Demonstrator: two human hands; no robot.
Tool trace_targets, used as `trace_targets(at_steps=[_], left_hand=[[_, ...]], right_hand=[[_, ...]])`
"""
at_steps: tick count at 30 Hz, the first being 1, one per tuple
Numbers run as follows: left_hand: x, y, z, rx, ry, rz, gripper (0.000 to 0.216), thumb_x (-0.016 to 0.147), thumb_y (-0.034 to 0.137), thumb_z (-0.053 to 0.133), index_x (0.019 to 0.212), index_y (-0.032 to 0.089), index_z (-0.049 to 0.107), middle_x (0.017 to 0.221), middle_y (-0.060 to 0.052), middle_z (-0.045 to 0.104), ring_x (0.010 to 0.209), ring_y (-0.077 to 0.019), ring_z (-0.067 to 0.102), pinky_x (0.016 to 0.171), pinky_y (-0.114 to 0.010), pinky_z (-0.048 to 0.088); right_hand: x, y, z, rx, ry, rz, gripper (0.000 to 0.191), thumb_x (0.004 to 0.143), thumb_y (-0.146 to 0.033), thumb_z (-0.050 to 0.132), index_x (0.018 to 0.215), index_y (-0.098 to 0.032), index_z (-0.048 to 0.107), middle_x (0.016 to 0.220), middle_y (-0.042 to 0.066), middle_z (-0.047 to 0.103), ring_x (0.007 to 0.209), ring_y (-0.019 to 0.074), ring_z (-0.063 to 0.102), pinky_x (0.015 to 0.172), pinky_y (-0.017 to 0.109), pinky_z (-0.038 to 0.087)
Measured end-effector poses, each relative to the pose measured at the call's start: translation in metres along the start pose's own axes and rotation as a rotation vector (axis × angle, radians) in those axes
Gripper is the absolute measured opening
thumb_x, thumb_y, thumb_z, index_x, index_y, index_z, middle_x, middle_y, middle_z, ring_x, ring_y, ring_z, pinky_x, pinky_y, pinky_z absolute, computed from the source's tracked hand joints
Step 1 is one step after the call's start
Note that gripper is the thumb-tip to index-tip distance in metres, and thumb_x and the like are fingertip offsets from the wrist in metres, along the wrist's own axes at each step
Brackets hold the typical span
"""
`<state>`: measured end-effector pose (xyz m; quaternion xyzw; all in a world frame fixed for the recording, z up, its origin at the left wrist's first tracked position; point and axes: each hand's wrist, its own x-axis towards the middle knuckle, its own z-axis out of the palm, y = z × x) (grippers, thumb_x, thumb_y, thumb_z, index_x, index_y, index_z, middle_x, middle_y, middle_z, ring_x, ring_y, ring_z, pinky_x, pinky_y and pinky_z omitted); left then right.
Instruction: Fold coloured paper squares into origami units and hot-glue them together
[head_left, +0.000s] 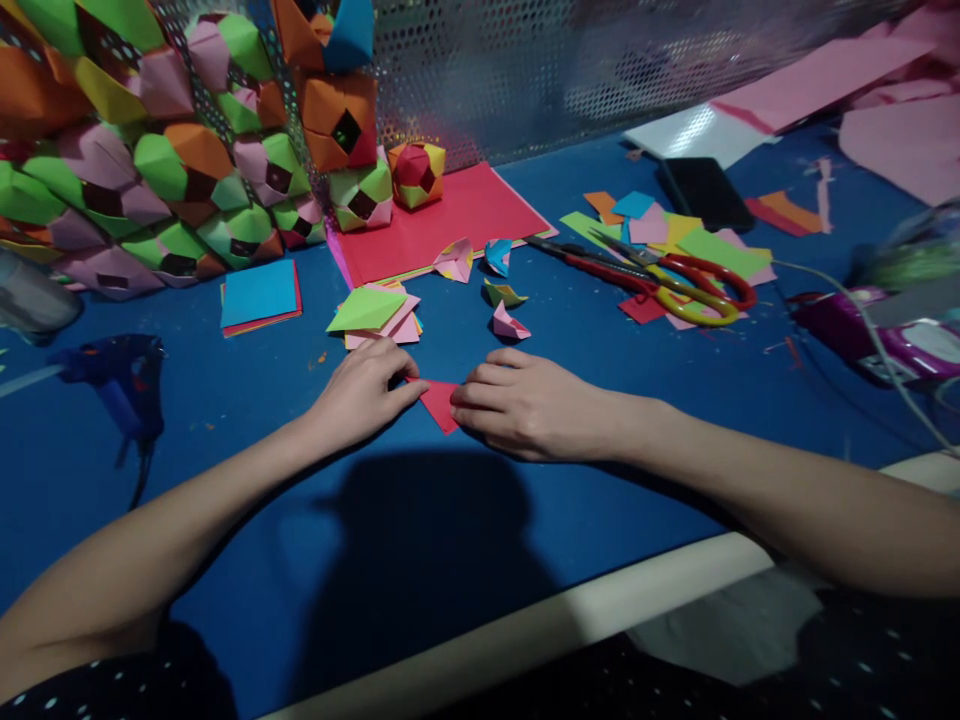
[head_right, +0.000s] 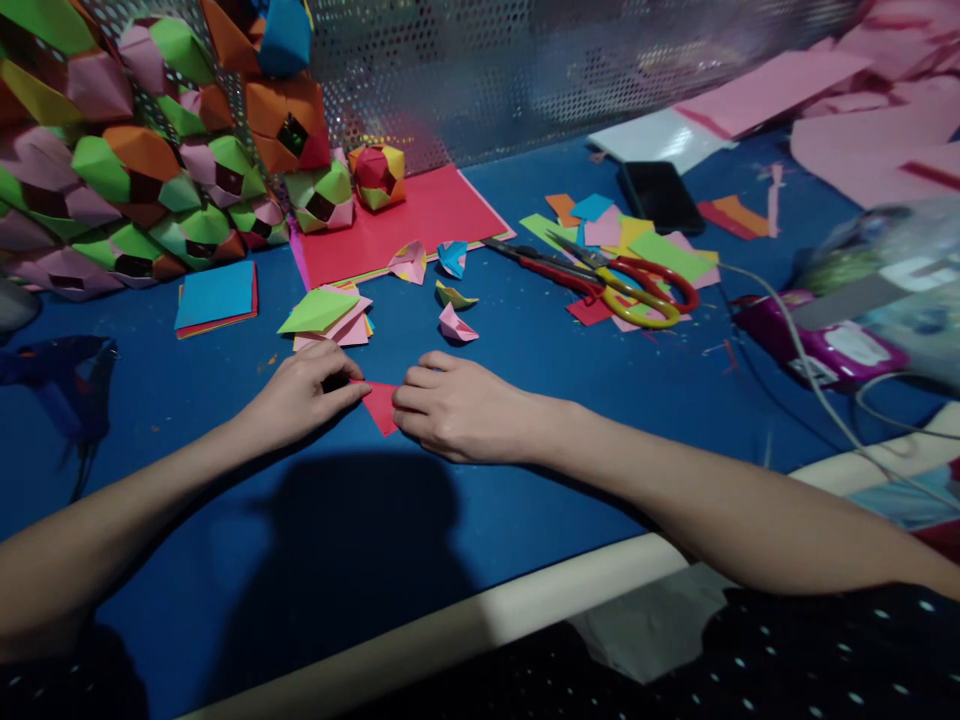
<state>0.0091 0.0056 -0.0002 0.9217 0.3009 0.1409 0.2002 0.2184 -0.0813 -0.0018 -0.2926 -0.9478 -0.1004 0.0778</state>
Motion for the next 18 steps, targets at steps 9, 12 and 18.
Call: trace_targets(at_steps=[9, 12, 18], left_hand=[[-0.0005, -0.0052, 0.0023, 0.022, -0.003, 0.050, 0.016, 0.082, 0.032, 0.058, 0.082, 0.016, 0.060, 0.081, -0.003, 0.056, 0.080, -0.0162, 0.051, 0.070, -0.029, 0.040], [-0.0005, -0.0055, 0.0023, 0.033, -0.008, 0.056, 0.017, 0.082, 0.033, 0.058, 0.083, 0.016, 0.059, 0.082, -0.003, 0.055, 0.080, -0.0164, 0.051, 0.070, -0.029, 0.040], [-0.0008, -0.0061, 0.0038, 0.033, 0.000, 0.055, 0.013, 0.082, 0.030, 0.057, 0.082, 0.017, 0.060, 0.082, -0.003, 0.056, 0.081, -0.0166, 0.052, 0.071, -0.029, 0.040]], right_hand=[[-0.0025, 0.0003, 0.0037, -0.017, 0.005, -0.005, 0.026, 0.093, -0.022, 0.037, 0.098, -0.017, 0.062, 0.088, 0.007, 0.059, 0.080, 0.0180, 0.043, 0.076, 0.034, 0.025], [-0.0025, 0.0007, 0.0032, -0.018, 0.003, -0.015, 0.025, 0.093, -0.022, 0.038, 0.097, -0.017, 0.062, 0.088, 0.007, 0.059, 0.080, 0.0181, 0.043, 0.076, 0.034, 0.025], [-0.0025, -0.0002, 0.0038, -0.001, 0.010, -0.002, 0.026, 0.092, -0.021, 0.037, 0.095, -0.017, 0.062, 0.088, 0.008, 0.059, 0.080, 0.0181, 0.043, 0.076, 0.034, 0.025]])
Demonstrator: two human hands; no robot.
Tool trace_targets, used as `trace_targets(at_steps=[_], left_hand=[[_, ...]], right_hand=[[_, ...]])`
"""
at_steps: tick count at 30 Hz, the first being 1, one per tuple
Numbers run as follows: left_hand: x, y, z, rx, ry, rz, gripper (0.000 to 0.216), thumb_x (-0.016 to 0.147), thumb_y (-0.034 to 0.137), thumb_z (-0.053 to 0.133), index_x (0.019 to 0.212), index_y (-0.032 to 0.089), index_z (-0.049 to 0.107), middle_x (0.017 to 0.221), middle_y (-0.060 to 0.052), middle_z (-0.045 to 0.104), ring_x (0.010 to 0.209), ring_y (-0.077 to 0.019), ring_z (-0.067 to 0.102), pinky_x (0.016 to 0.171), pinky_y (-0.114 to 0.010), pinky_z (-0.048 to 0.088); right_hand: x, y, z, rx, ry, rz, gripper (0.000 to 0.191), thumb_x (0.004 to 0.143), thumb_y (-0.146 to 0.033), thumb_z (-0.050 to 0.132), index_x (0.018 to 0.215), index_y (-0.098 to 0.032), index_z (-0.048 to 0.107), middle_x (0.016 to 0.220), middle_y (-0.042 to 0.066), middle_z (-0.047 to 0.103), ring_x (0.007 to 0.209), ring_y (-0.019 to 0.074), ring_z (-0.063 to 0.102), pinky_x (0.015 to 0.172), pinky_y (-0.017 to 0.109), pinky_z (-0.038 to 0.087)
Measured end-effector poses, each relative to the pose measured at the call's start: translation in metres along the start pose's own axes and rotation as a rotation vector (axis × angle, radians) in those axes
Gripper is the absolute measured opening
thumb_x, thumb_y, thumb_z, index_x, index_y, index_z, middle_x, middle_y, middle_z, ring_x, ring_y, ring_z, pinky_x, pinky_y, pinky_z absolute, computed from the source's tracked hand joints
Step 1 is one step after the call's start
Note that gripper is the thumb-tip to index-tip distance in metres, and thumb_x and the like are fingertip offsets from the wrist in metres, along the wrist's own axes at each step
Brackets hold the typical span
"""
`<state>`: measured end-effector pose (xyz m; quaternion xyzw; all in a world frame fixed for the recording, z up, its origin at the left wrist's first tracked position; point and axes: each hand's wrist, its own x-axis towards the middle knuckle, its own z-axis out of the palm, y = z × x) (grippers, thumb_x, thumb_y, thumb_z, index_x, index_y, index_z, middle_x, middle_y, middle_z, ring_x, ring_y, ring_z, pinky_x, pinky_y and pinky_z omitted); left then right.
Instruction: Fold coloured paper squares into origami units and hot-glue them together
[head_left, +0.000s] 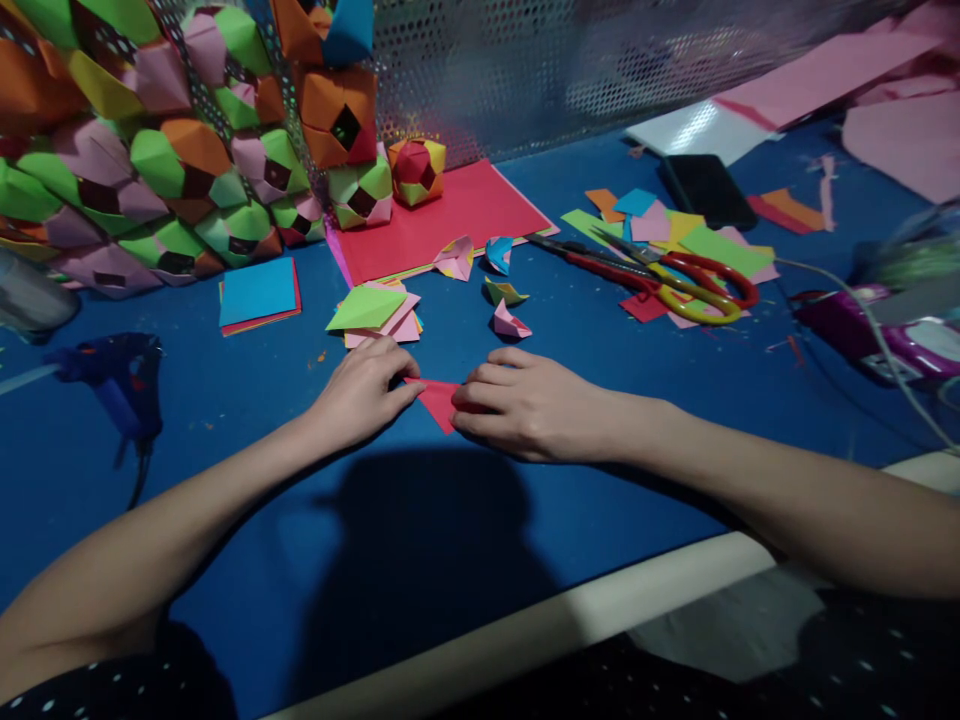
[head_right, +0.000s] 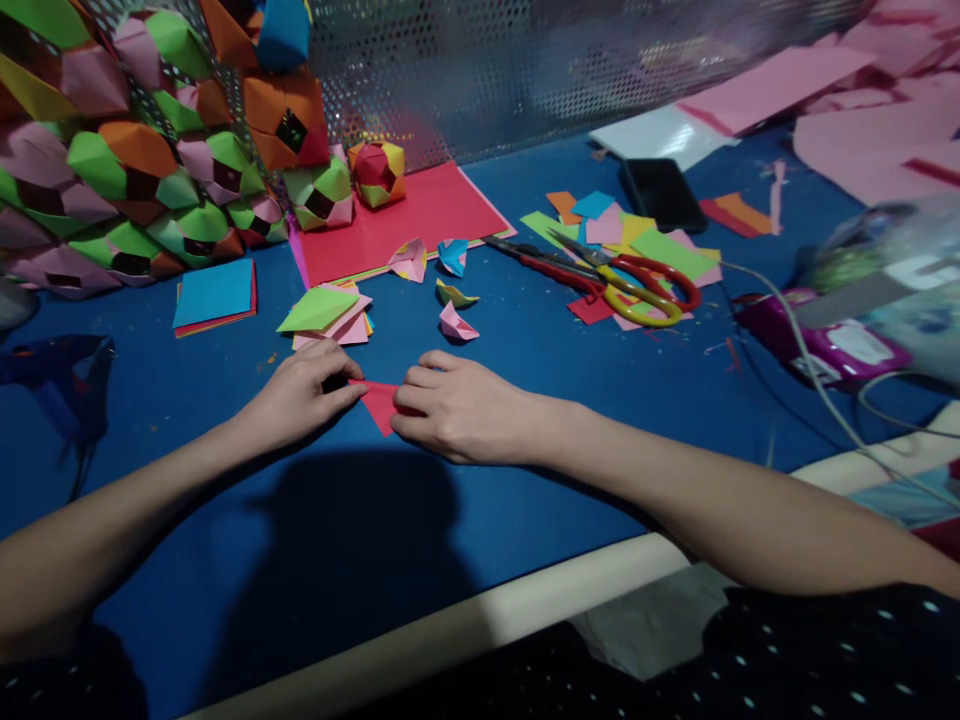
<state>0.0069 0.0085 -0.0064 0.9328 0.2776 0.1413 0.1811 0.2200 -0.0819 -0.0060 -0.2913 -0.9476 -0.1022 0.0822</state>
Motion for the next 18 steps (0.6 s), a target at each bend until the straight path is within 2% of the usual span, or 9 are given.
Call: trace_targets(at_steps=[6, 13, 18], left_hand=[[0.001, 0.002, 0.000, -0.019, 0.001, -0.023, 0.010, 0.083, 0.018, 0.051, 0.079, 0.016, 0.059, 0.082, -0.003, 0.058, 0.082, -0.0167, 0.053, 0.074, -0.030, 0.041], [0.005, -0.002, -0.007, -0.096, -0.014, -0.096, 0.011, 0.081, 0.016, 0.050, 0.076, 0.015, 0.060, 0.080, -0.002, 0.061, 0.077, -0.0150, 0.055, 0.071, -0.028, 0.041], [0.006, -0.003, -0.007, -0.051, 0.030, -0.119, 0.010, 0.081, 0.014, 0.051, 0.080, 0.016, 0.060, 0.081, -0.002, 0.062, 0.078, -0.0150, 0.055, 0.071, -0.028, 0.042]], right_hand=[[0.001, -0.001, -0.004, 0.030, -0.032, 0.008, 0.026, 0.092, -0.022, 0.038, 0.094, -0.016, 0.063, 0.087, 0.008, 0.059, 0.080, 0.0185, 0.042, 0.074, 0.034, 0.024], [0.002, -0.002, -0.008, 0.045, -0.070, 0.015, 0.028, 0.093, -0.022, 0.036, 0.096, -0.016, 0.063, 0.086, 0.008, 0.060, 0.079, 0.0184, 0.043, 0.076, 0.035, 0.024], [0.002, -0.001, -0.011, 0.065, -0.083, 0.014, 0.027, 0.092, -0.022, 0.038, 0.100, -0.017, 0.063, 0.088, 0.008, 0.060, 0.081, 0.0189, 0.045, 0.078, 0.036, 0.025]])
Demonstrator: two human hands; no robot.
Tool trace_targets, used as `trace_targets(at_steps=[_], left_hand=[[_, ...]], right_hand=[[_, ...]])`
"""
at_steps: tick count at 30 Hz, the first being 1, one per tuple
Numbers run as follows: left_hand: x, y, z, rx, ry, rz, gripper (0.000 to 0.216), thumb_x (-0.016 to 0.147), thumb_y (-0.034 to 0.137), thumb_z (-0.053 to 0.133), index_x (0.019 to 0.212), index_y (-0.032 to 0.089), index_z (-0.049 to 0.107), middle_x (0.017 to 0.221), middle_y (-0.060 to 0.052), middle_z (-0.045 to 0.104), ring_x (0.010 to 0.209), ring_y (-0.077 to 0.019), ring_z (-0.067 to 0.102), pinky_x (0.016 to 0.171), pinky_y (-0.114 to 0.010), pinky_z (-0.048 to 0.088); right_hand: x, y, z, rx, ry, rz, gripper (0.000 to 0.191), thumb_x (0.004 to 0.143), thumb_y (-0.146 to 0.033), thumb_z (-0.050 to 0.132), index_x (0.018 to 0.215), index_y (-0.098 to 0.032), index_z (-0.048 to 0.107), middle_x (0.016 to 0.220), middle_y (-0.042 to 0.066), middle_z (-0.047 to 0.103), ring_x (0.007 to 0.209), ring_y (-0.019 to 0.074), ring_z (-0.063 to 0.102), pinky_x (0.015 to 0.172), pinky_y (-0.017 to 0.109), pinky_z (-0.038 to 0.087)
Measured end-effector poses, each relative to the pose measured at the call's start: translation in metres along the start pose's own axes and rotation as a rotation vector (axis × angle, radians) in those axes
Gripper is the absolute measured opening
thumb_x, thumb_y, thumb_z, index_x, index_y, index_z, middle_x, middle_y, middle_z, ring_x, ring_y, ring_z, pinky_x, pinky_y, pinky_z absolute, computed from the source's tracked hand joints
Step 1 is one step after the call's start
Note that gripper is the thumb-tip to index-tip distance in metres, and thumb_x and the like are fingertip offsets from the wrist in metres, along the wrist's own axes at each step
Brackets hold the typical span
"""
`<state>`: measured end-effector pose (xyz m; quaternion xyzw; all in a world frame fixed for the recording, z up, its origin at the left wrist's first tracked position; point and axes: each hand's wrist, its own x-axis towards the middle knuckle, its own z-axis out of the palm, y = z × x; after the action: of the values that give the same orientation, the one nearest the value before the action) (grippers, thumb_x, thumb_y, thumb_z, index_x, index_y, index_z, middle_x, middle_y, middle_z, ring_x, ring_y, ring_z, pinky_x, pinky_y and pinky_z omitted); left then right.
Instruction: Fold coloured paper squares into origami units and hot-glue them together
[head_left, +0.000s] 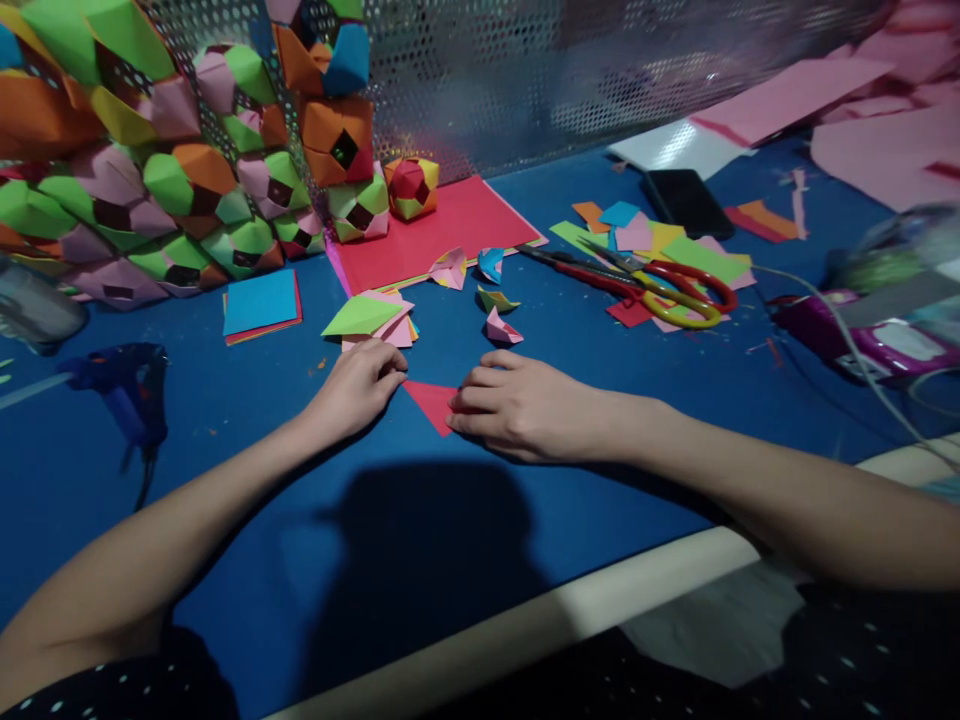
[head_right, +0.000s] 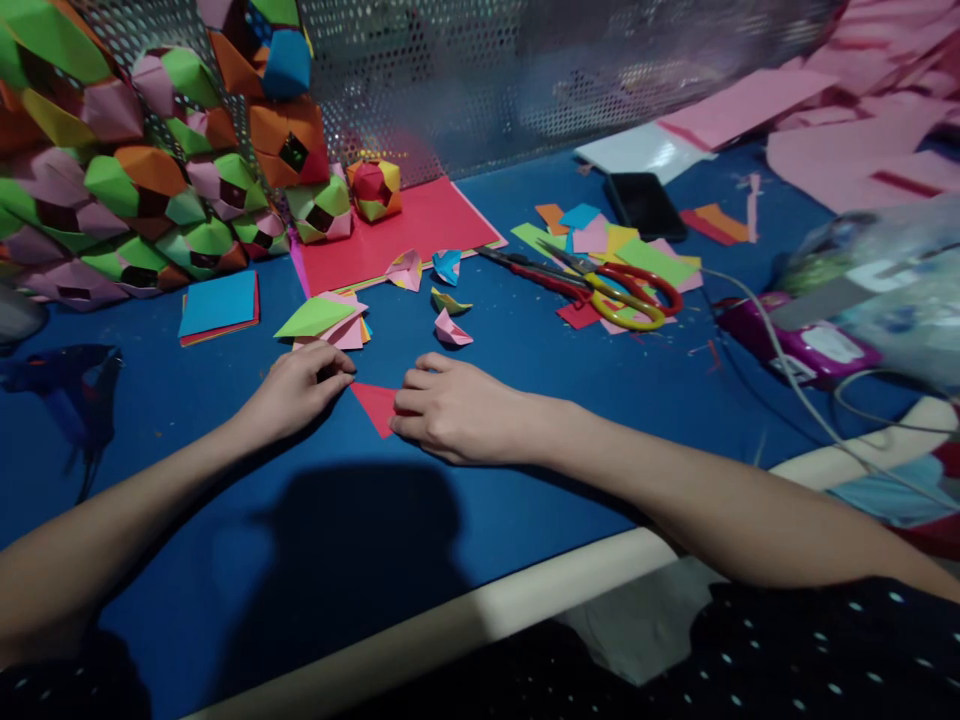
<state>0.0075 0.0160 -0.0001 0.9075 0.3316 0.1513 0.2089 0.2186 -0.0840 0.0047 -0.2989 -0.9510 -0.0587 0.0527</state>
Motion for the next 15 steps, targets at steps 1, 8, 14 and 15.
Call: trace_targets(at_steps=[1, 8, 14, 15], left_hand=[[-0.002, 0.002, 0.001, 0.024, 0.024, 0.013, 0.010, 0.082, 0.013, 0.050, 0.082, 0.015, 0.060, 0.083, -0.003, 0.061, 0.080, -0.0154, 0.055, 0.073, -0.029, 0.042], [-0.027, 0.028, 0.020, 0.309, 0.006, 0.338, 0.023, 0.091, 0.015, 0.035, 0.091, 0.013, 0.057, 0.091, -0.009, 0.057, 0.084, -0.0185, 0.048, 0.077, -0.032, 0.041], [-0.030, 0.031, 0.028, 0.361, -0.106, 0.377, 0.032, 0.095, 0.029, 0.031, 0.082, 0.014, 0.056, 0.087, -0.008, 0.056, 0.082, -0.0185, 0.046, 0.075, -0.031, 0.041], [-0.029, 0.031, 0.027, 0.367, -0.120, 0.372, 0.032, 0.095, 0.029, 0.031, 0.081, 0.014, 0.056, 0.087, -0.007, 0.055, 0.081, -0.0183, 0.046, 0.075, -0.031, 0.041]], right_hand=[[0.000, 0.000, -0.001, 0.003, -0.002, 0.000, 0.026, 0.092, -0.022, 0.039, 0.100, -0.017, 0.063, 0.088, 0.008, 0.060, 0.082, 0.0189, 0.045, 0.078, 0.036, 0.025], [0.002, -0.001, -0.001, 0.013, 0.002, 0.017, 0.027, 0.092, -0.022, 0.039, 0.101, -0.016, 0.064, 0.084, 0.007, 0.060, 0.079, 0.0188, 0.045, 0.078, 0.035, 0.026], [-0.001, 0.002, -0.008, 0.043, -0.023, 0.042, 0.028, 0.092, -0.021, 0.038, 0.093, -0.017, 0.066, 0.082, 0.007, 0.061, 0.077, 0.0178, 0.047, 0.080, 0.035, 0.027], [-0.003, 0.002, -0.011, 0.055, -0.037, 0.059, 0.027, 0.091, -0.020, 0.040, 0.090, -0.017, 0.066, 0.080, 0.006, 0.061, 0.076, 0.0175, 0.048, 0.080, 0.035, 0.028]])
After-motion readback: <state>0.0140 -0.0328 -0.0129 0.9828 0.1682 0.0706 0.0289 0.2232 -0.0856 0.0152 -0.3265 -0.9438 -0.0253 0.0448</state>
